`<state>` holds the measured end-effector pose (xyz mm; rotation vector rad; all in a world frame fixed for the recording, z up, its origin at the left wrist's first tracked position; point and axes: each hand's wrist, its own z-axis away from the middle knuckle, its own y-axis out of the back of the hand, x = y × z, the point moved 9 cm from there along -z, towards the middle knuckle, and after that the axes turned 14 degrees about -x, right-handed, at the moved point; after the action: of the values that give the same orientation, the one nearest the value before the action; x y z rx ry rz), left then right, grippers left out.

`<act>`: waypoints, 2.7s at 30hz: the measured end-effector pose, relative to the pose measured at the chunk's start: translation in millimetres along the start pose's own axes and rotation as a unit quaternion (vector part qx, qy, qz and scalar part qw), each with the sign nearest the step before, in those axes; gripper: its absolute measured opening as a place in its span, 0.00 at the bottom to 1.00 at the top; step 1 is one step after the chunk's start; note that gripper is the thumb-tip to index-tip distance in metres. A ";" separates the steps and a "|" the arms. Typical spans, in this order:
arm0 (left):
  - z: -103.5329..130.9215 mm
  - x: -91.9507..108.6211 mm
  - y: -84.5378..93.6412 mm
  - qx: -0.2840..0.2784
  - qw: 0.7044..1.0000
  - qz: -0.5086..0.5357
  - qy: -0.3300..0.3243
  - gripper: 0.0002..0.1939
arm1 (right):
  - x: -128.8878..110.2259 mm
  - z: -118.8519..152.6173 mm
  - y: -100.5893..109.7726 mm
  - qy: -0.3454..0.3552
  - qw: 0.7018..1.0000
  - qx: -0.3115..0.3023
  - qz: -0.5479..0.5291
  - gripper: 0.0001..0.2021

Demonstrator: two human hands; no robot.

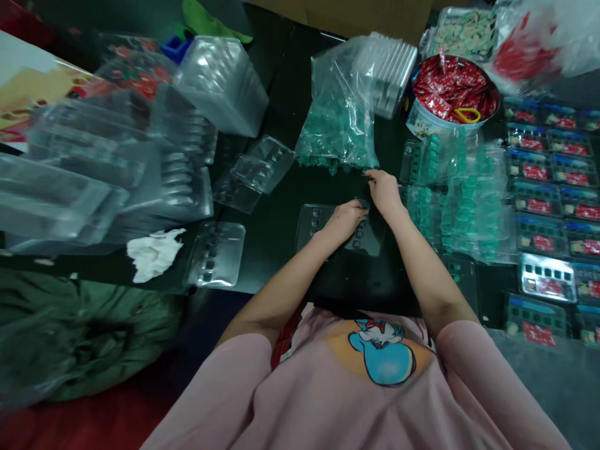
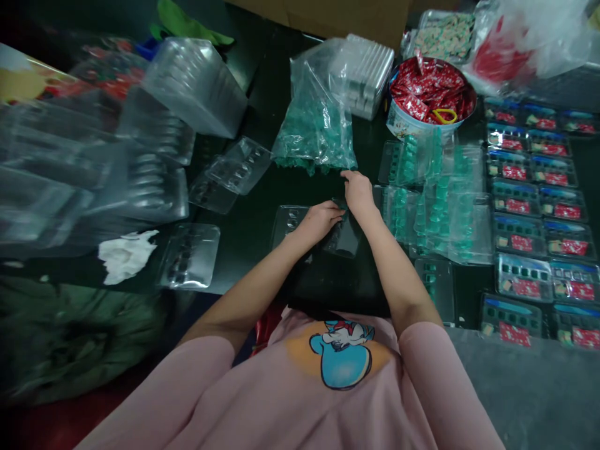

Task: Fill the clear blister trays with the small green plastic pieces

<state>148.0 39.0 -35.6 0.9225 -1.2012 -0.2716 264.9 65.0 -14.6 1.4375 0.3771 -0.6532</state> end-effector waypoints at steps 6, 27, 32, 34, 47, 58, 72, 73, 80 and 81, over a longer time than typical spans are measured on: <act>2.7 8.2 4.1 -0.025 0.998 -0.062 -0.010 0.13 | -12.9 -20.2 -7.3 -0.052 0.990 -0.030 0.126 0.17; 33.0 15.7 76.6 0.272 0.945 0.173 -0.049 0.05 | -27.6 63.4 -0.7 0.102 0.919 -0.012 -0.380 0.11; 33.7 15.9 72.2 0.271 0.941 0.205 -0.005 0.05 | -39.0 78.4 21.7 0.109 0.955 0.050 -0.270 0.09; 31.7 14.5 70.3 0.255 0.939 0.231 0.011 0.05 | -41.3 80.9 26.7 0.112 0.960 0.054 -0.250 0.08; 29.4 11.0 62.1 0.194 0.939 0.283 0.029 0.05 | -30.9 74.0 4.5 0.083 0.926 -0.019 -0.368 0.08; 25.8 -12.3 45.9 0.202 0.880 0.427 0.051 0.03 | -37.3 79.9 -2.5 0.084 0.905 -0.060 -0.412 0.15; 31.8 23.4 56.5 0.203 0.943 0.263 -0.020 0.13 | -16.7 85.7 -29.4 -0.032 0.806 -0.064 -0.588 0.18; 33.2 25.0 58.7 0.208 0.947 0.245 -0.018 0.12 | -16.9 86.2 -29.4 -0.030 0.808 -0.062 -0.586 0.17; 37.7 24.1 61.1 0.187 0.957 0.220 -0.009 0.14 | -15.0 92.8 -16.8 -0.006 0.858 -0.047 -0.512 0.14; 38.8 22.3 58.9 0.183 0.959 0.218 -0.008 0.14 | -13.3 93.7 -13.1 -0.005 0.863 -0.041 -0.503 0.13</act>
<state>105.9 43.5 25.1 0.9404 -1.4618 0.3087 233.1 -24.7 -5.8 1.0758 1.1675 -1.4539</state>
